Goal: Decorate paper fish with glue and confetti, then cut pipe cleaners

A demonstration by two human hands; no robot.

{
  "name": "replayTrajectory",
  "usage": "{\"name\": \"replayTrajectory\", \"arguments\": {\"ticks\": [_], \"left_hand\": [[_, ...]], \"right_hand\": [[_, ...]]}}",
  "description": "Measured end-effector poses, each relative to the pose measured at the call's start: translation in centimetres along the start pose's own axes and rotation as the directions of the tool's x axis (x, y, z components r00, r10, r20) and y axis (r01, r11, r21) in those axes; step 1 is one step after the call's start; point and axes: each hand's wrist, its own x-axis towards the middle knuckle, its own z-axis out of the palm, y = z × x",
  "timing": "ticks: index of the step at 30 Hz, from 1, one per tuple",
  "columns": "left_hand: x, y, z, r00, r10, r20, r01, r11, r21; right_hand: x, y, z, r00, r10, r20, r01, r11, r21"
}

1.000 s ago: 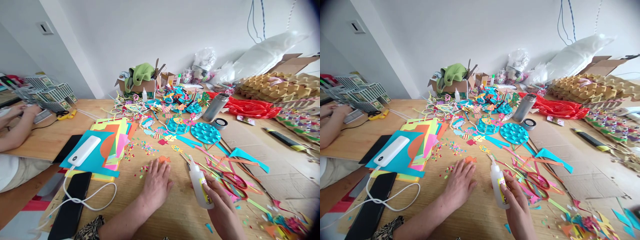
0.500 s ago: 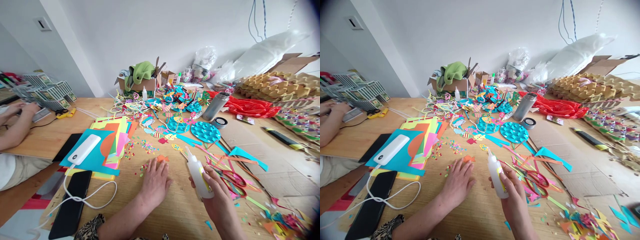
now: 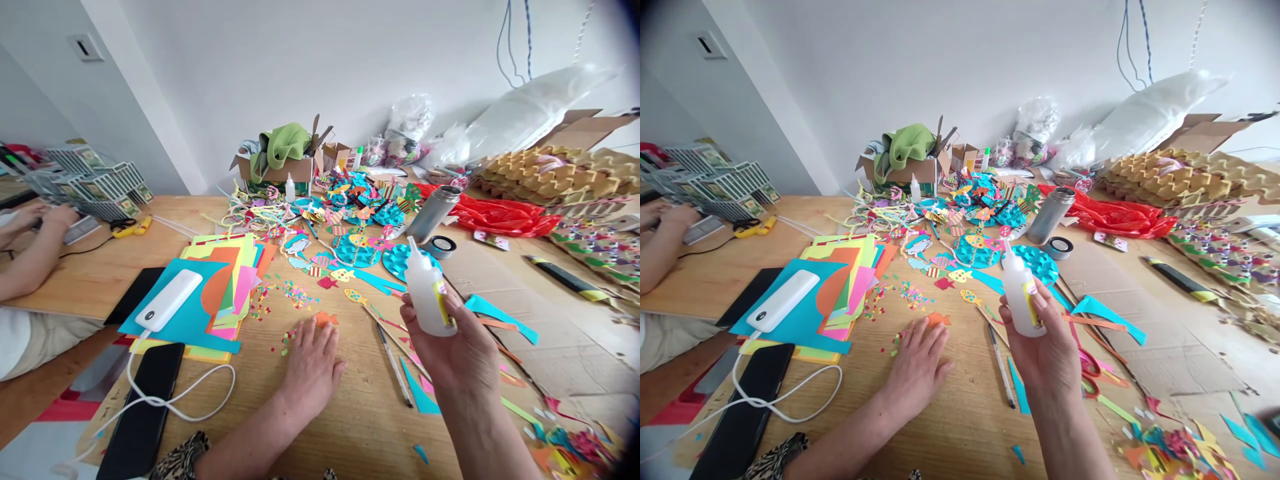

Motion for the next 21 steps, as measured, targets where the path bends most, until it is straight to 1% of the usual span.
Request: {"name": "replayTrajectory", "arguments": {"ticks": [2,4,6,8,11,16,19,21], "left_hand": [[0.0,0.1,0.0,1.000,-0.008,-0.004,0.008,1.000,0.006],[0.0,0.1,0.0,1.000,-0.005,-0.010,0.005,1.000,0.003],[-0.1,0.0,0.1,1.000,0.003,-0.014,-0.003,1.000,-0.007],[-0.1,0.0,0.2,1.000,0.007,-0.018,-0.007,1.000,-0.016],[-0.1,0.1,0.3,1.000,0.010,-0.027,-0.010,1.000,-0.026],[0.0,0.2,0.6,0.999,0.009,-0.034,-0.011,0.999,-0.045],[0.0,0.2,0.9,0.999,0.016,-0.044,-0.019,0.997,-0.069],[0.0,0.2,1.1,0.998,0.021,-0.057,-0.026,0.996,-0.090]], "right_hand": [[0.3,-0.3,0.4,1.000,-0.010,0.008,0.009,0.998,0.060],[0.6,-0.5,0.7,1.000,0.008,0.008,-0.009,0.994,0.113],[0.9,-0.6,0.9,1.000,0.029,0.003,-0.029,0.991,0.134],[1.1,-0.6,1.1,1.000,0.021,-0.009,-0.019,0.991,0.135],[1.5,-1.1,1.8,0.999,-0.045,-0.013,0.046,0.990,0.130],[2.1,-2.8,3.6,0.989,-0.146,0.025,0.139,0.976,0.168],[2.6,-3.8,4.8,0.972,-0.223,0.075,0.204,0.957,0.205],[2.8,-4.3,5.6,0.949,-0.293,0.114,0.264,0.940,0.217]]}}
